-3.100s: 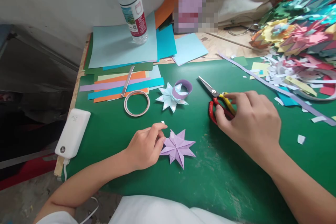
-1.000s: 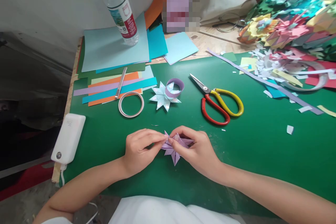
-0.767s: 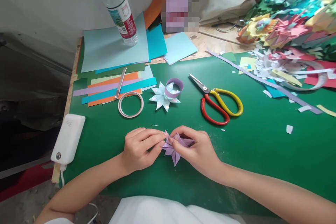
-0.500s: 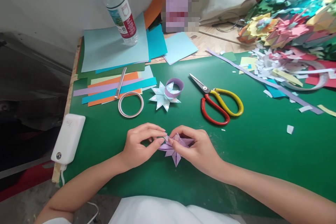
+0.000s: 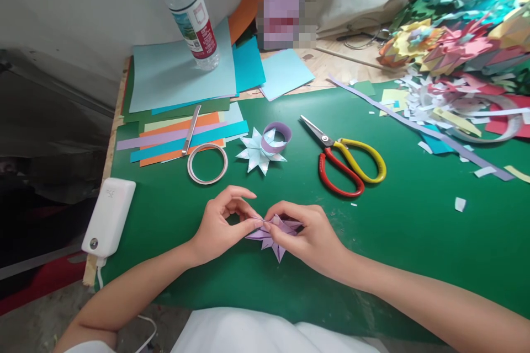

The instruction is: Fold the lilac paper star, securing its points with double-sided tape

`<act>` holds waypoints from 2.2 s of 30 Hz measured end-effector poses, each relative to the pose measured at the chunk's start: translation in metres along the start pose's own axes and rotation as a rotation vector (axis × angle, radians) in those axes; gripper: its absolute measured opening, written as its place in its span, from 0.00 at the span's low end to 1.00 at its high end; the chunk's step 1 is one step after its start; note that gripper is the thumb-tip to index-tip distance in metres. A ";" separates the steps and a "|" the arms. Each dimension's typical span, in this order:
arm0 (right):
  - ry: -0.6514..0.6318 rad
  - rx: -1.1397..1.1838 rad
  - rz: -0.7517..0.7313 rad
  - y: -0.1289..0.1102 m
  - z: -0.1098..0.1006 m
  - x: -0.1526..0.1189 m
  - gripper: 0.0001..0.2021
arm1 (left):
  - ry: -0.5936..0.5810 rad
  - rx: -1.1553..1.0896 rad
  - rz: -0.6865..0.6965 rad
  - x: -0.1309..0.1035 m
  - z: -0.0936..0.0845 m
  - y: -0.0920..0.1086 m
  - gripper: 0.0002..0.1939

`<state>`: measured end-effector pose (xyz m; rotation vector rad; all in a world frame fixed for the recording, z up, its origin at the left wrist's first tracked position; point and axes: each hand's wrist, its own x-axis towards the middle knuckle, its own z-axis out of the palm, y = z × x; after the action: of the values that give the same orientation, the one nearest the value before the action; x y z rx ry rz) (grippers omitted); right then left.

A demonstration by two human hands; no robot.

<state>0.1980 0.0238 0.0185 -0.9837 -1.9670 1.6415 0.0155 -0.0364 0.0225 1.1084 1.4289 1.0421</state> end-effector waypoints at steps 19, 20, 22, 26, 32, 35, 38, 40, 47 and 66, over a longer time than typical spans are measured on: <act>0.259 -0.339 -0.264 0.004 -0.011 0.008 0.05 | 0.175 0.964 0.653 0.014 -0.025 0.000 0.07; 0.302 -0.401 -0.289 0.005 -0.012 0.009 0.05 | 0.266 1.149 0.633 0.018 -0.029 0.000 0.07; 0.356 -0.550 -0.308 0.008 -0.013 0.011 0.06 | 0.388 1.404 0.495 0.023 -0.037 0.000 0.07; 0.344 -0.852 -0.294 0.010 -0.015 0.013 0.09 | 0.323 1.545 0.330 0.027 -0.042 -0.002 0.04; 0.429 -1.030 -0.318 0.009 -0.045 0.021 0.11 | 0.313 1.312 0.325 0.025 -0.039 -0.004 0.06; 0.473 -1.237 -0.070 0.008 -0.071 0.026 0.13 | 0.286 0.973 0.209 0.021 -0.038 0.001 0.04; 0.359 -1.311 0.265 0.004 -0.088 0.027 0.16 | 0.198 0.641 0.085 0.018 -0.035 0.007 0.02; 0.289 -1.281 0.402 0.001 -0.091 0.026 0.18 | 0.213 0.469 0.129 0.017 -0.032 0.008 0.05; 0.219 -1.163 0.543 0.003 -0.093 0.027 0.17 | 0.148 0.215 0.278 0.013 -0.024 0.005 0.23; 0.447 -0.627 -0.385 0.004 -0.074 0.017 0.23 | 0.012 0.086 0.416 -0.010 -0.007 0.009 0.22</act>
<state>0.2383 0.0870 0.0296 -0.9796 -2.1912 0.5389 0.0107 -0.0448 0.0336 1.5060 1.2901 1.2850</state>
